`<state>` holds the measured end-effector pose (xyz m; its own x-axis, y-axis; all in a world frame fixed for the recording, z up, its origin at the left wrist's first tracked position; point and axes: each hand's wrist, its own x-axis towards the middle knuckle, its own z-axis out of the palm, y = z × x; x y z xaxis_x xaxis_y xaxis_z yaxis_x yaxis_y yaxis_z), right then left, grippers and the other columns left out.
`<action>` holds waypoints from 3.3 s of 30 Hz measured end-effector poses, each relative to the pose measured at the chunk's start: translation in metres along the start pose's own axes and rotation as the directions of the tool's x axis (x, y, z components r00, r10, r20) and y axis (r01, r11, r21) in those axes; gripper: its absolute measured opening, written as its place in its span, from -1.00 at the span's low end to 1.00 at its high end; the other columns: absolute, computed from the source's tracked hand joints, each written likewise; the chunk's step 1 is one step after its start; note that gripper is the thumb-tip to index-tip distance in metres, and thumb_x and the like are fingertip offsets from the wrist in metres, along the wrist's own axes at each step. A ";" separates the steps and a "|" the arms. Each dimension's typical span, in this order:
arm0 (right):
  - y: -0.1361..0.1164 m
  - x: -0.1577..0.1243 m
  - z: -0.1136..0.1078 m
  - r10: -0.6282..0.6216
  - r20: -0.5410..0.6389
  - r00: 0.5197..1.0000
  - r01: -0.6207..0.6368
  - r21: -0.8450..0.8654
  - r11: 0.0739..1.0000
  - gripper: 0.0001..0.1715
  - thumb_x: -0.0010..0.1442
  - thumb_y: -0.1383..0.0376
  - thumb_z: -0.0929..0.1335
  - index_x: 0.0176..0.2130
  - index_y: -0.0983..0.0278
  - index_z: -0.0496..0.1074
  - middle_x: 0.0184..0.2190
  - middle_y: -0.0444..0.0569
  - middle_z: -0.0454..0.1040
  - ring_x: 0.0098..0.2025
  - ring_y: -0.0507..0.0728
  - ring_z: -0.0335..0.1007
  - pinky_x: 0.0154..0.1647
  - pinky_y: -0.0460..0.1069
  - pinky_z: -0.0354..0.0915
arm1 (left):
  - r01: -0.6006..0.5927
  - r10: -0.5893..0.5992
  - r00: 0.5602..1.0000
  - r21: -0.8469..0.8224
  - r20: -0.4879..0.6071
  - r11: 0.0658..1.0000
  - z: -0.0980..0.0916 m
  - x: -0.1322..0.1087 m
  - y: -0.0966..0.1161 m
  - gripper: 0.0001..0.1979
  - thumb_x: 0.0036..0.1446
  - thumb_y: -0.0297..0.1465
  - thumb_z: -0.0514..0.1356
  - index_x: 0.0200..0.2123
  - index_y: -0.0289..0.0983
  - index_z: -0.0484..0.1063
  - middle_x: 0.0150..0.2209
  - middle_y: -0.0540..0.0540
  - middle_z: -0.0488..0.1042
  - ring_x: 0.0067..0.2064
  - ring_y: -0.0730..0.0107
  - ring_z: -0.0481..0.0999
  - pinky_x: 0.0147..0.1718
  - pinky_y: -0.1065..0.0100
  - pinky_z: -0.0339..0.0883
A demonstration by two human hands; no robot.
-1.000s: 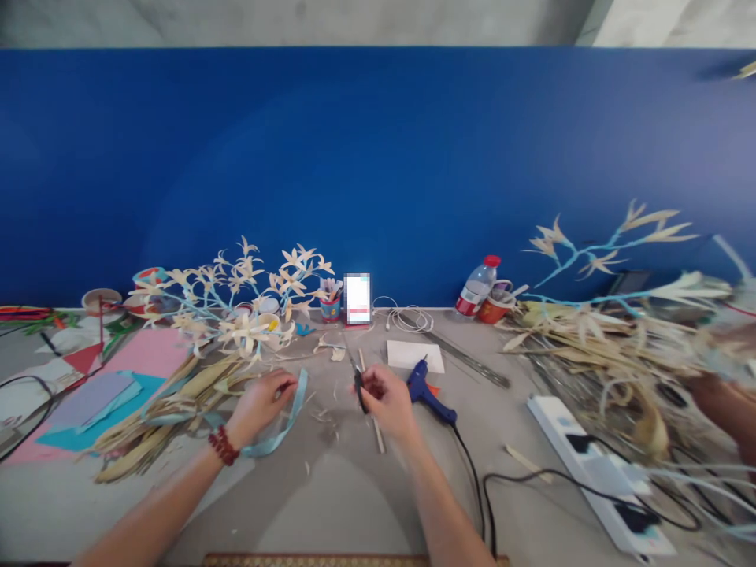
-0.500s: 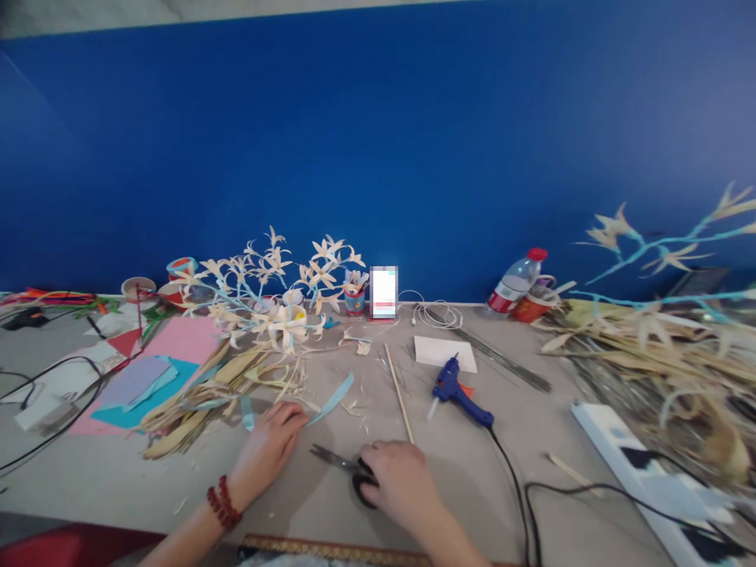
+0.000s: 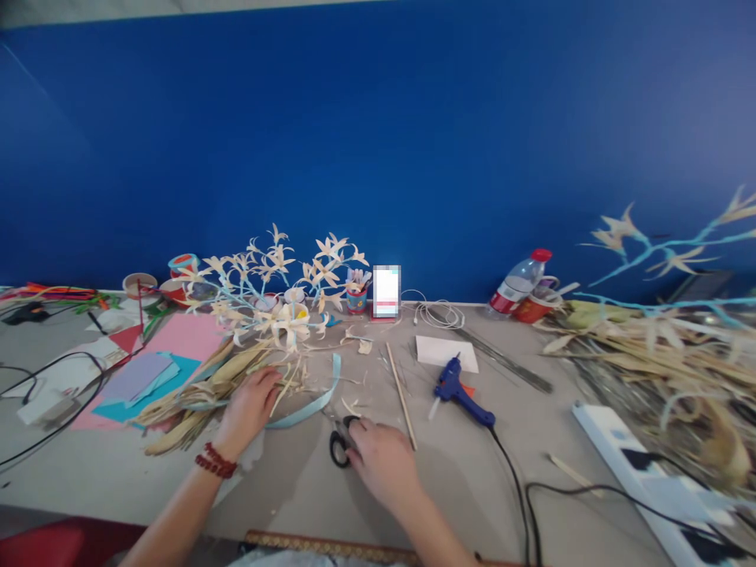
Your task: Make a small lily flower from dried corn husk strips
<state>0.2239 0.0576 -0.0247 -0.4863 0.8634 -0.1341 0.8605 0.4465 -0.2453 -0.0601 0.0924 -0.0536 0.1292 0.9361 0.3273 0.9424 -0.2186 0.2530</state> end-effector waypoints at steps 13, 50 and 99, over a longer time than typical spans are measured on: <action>0.015 -0.011 0.010 -0.159 -0.127 0.979 0.184 0.219 0.958 -0.77 0.33 0.28 0.24 -0.24 0.21 0.47 -0.16 0.00 0.53 -0.19 0.13 0.49 -0.19 -0.07 0.28 | 0.136 -0.154 0.984 0.189 0.083 0.972 0.003 0.001 0.013 -0.65 0.19 -0.60 -0.02 -0.03 -0.28 0.42 -0.13 -0.20 0.49 -0.03 0.12 0.40 -0.06 0.18 0.30; -0.016 0.008 0.006 0.059 -0.133 0.989 0.086 0.861 0.501 -0.76 0.23 0.15 0.34 -0.16 0.24 0.45 -0.38 -0.08 0.49 -0.46 0.04 0.36 -0.45 -0.10 0.23 | 0.340 -0.211 0.940 -0.715 0.267 0.611 -0.030 -0.014 0.066 -0.64 0.22 -0.20 0.13 0.00 -0.27 0.39 -0.37 -0.04 0.50 -0.43 0.43 0.42 -0.44 0.44 0.30; -0.018 0.007 -0.003 0.166 -0.325 0.931 0.125 0.712 0.691 -0.86 0.11 0.39 0.31 -0.49 0.27 0.36 -0.61 -0.20 0.30 -0.55 -0.01 0.19 -0.51 -0.13 0.03 | 0.194 -0.027 0.963 -0.617 0.270 0.763 -0.029 -0.006 0.117 -0.85 0.15 -0.39 0.12 -0.46 -0.24 0.24 -0.51 0.09 0.26 -0.44 0.46 0.25 -0.43 0.46 0.12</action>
<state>0.2051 0.0566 -0.0187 -0.2605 0.9543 0.1463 0.4252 0.2495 -0.8700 0.0403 0.0536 0.0008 0.1824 0.9812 0.0625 0.5539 -0.1550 0.8180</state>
